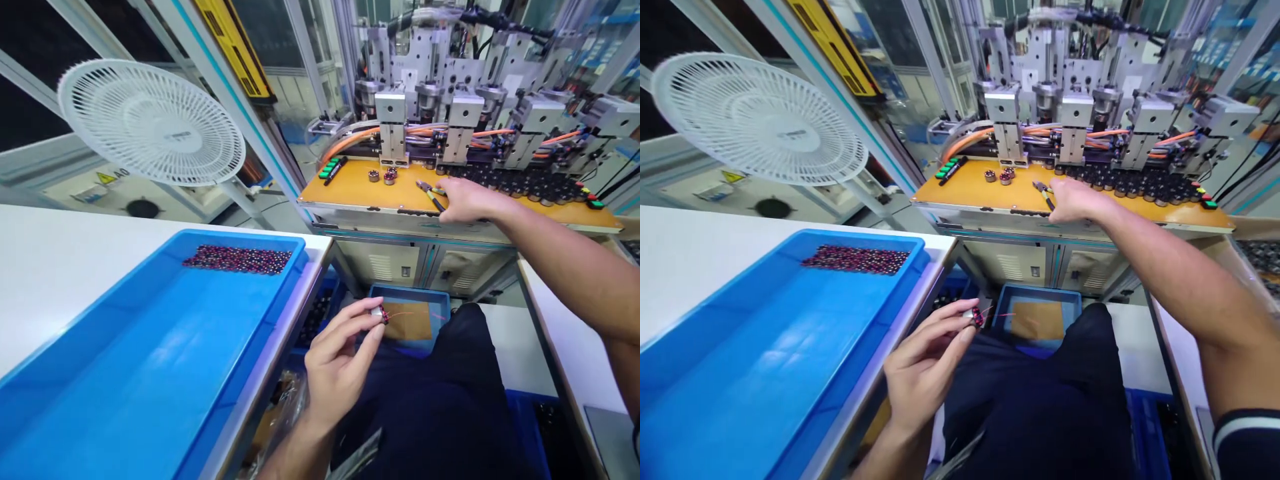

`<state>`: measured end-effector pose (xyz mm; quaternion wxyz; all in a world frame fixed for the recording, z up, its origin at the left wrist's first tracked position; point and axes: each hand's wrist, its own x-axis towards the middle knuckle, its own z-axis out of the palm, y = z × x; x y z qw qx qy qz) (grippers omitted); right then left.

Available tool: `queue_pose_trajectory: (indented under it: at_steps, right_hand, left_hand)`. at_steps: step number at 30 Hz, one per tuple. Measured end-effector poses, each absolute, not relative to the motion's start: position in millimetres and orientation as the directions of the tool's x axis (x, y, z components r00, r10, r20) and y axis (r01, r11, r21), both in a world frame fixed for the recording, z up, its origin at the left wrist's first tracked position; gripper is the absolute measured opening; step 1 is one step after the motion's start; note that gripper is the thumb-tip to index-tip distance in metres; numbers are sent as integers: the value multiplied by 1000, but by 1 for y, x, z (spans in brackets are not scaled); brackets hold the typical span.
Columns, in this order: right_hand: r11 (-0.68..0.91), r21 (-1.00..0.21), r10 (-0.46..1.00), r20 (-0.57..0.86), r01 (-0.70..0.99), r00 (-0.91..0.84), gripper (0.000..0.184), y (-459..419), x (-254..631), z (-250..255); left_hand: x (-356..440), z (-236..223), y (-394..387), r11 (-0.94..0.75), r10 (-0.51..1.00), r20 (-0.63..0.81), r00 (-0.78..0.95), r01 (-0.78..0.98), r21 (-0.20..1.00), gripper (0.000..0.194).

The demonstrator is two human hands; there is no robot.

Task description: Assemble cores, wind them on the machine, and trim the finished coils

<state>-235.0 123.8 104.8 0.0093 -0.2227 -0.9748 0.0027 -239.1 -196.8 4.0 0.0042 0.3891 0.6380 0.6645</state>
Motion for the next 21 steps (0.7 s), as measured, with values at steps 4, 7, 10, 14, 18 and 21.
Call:
queue_pose_trajectory:
  at_steps: [4, 7, 10, 14, 18, 21]
  right_hand:
    - [951, -7, 301, 226, 308, -926, 49, 110, -176, 78]
    - [929, -348, 227, 278, 122, -933, 50, 74, -125, 47]
    - [701, -713, 205, 151, 37, -967, 45, 26, -81, 14]
    - [255, -966, 135, 76, -39, -988, 61, -24, -49, -12]
    - [110, -989, 76, 107, -99, -991, 70, -36, -47, -13]
    - [115, -987, 70, 123, -114, -990, 73, -33, -51, -12]
  left_hand:
    - [-237, 5, -193, -203, 513, 512, -689, 482, 853, 11]
    - [-236, 5, -191, -206, 518, 515, -683, 484, 850, 13]
    - [-236, 7, -188, -210, 523, 526, -671, 497, 842, 14]
    - [-235, 7, -183, -207, 531, 558, -637, 542, 815, 18]
    - [-232, 4, -179, -217, 556, 570, -605, 556, 802, 25]
    - [-230, 3, -179, -219, 581, 556, -595, 543, 810, 29]
